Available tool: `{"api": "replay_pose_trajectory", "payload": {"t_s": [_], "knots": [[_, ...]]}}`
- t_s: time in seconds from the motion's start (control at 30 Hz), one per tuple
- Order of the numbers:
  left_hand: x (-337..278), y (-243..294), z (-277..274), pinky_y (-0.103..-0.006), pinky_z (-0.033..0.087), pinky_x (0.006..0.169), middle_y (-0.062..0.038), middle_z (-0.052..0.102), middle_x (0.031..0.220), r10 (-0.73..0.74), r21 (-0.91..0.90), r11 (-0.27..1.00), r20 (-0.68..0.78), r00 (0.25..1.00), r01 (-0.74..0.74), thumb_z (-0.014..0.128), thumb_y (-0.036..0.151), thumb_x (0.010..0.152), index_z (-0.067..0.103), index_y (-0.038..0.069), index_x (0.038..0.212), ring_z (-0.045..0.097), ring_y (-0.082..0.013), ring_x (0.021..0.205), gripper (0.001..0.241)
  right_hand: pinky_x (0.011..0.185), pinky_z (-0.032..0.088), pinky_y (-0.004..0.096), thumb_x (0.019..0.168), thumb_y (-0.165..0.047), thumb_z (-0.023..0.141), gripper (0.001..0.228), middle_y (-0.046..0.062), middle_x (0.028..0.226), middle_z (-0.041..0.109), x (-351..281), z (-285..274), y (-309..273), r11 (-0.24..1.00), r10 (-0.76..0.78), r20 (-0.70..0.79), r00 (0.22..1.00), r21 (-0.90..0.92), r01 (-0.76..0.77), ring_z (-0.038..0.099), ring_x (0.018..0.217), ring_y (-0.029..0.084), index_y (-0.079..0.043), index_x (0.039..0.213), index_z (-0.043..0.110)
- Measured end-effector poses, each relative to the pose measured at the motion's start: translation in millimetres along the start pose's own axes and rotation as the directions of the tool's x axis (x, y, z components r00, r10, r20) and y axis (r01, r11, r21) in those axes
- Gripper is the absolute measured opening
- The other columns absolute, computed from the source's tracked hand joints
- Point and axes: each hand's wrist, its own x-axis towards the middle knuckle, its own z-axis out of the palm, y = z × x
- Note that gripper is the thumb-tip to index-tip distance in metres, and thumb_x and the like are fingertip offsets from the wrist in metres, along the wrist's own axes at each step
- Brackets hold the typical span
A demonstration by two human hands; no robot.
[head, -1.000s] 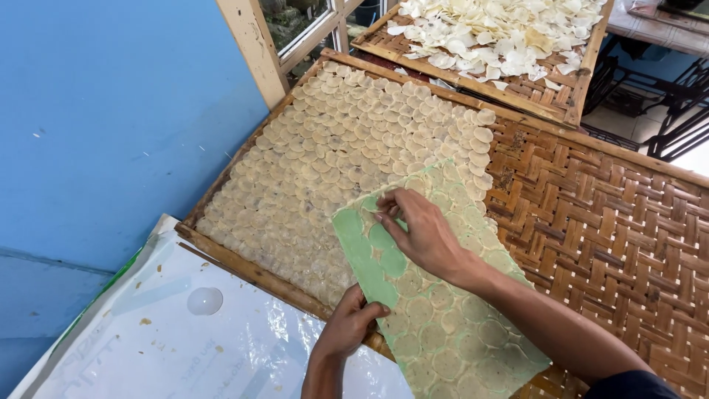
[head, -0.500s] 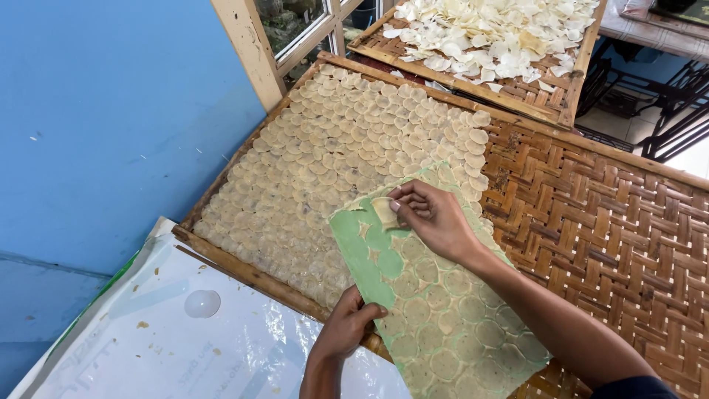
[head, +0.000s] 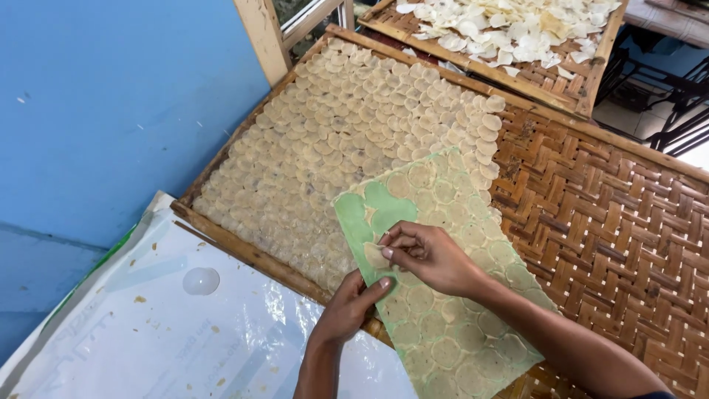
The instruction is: Cutting out circular disks from a sheet of dough using a small tool and placing them on a wooden drying tray.
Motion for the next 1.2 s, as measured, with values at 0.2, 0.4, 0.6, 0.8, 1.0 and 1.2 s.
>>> {"api": "replay_pose_trajectory", "payload": {"t_s": [0.2, 0.4, 0.6, 0.8, 1.0, 1.2], "knots": [[4, -7, -3, -0.0238, 0.034, 0.057, -0.004, 0.058, 0.079, -0.042, -0.007, 0.999, -0.107, 0.993, 0.041, 0.057, 0.007, 0.097, 0.069, -0.005, 0.116, 0.046, -0.0094, 0.064, 0.025, 0.05, 0.05, 0.024, 0.09, -0.011, 0.068, 0.013, 0.005, 0.074, 0.075, -1, 5, 6, 0.996, -0.044, -0.05, 0.998, -0.08, 0.04, 0.061, 0.056, 0.01, -0.003, 0.101, 0.072], [2, 2, 4, -0.0272, 0.045, 0.072, -0.011, 0.068, 0.096, -0.002, 0.002, 1.0, -0.069, 0.998, 0.002, 0.057, 0.004, 0.096, 0.067, -0.008, 0.119, 0.057, -0.0144, 0.081, 0.029, 0.051, 0.058, 0.025, 0.091, -0.011, 0.068, 0.015, 0.006, 0.074, 0.077, -1, 4, 7, 0.998, -0.029, -0.069, 0.997, -0.062, 0.025, 0.07, 0.059, 0.012, -0.003, 0.103, 0.071], [3, -1, 3, -0.025, 0.042, 0.065, -0.007, 0.066, 0.089, 0.0, 0.041, 0.999, -0.106, 0.994, 0.005, 0.059, 0.01, 0.098, 0.069, -0.006, 0.114, 0.053, -0.0115, 0.074, 0.025, 0.047, 0.05, 0.024, 0.09, -0.008, 0.069, 0.012, 0.005, 0.074, 0.077, -5, 5, 4, 0.993, -0.085, -0.065, 0.994, -0.089, 0.079, 0.064, 0.055, 0.01, -0.003, 0.1, 0.072], [5, -6, 0, -0.0237, 0.035, 0.057, -0.004, 0.061, 0.08, 0.006, 0.001, 1.0, -0.111, 0.994, -0.005, 0.057, 0.005, 0.097, 0.069, -0.005, 0.108, 0.047, -0.0092, 0.065, 0.019, 0.049, 0.053, 0.023, 0.09, -0.008, 0.069, 0.012, 0.005, 0.075, 0.077, -4, 3, 5, 0.99, -0.121, -0.082, 0.989, -0.085, 0.114, 0.067, 0.057, 0.011, -0.003, 0.101, 0.071], [6, -7, -1, -0.0254, 0.037, 0.058, -0.005, 0.061, 0.08, 0.004, 0.036, 0.999, -0.121, 0.993, 0.001, 0.059, 0.006, 0.098, 0.068, -0.005, 0.106, 0.049, -0.0108, 0.065, 0.017, 0.059, 0.069, 0.027, 0.092, -0.008, 0.064, 0.013, 0.013, 0.09, 0.08, 3, -7, 16, 0.974, -0.212, -0.146, 0.966, -0.114, 0.196, 0.08, 0.074, 0.019, -0.002, 0.104, 0.066], [4, -4, 2, -0.0262, 0.046, 0.062, -0.01, 0.067, 0.089, 0.004, 0.113, 0.993, -0.135, 0.991, 0.011, 0.062, 0.006, 0.096, 0.067, -0.008, 0.11, 0.056, -0.0138, 0.07, 0.02, 0.072, 0.071, 0.032, 0.096, -0.011, 0.06, 0.01, 0.013, 0.121, 0.076, 11, -48, 11, 0.983, -0.142, -0.304, 0.942, -0.154, 0.099, 0.08, 0.09, 0.023, -0.004, 0.102, 0.065]]}}
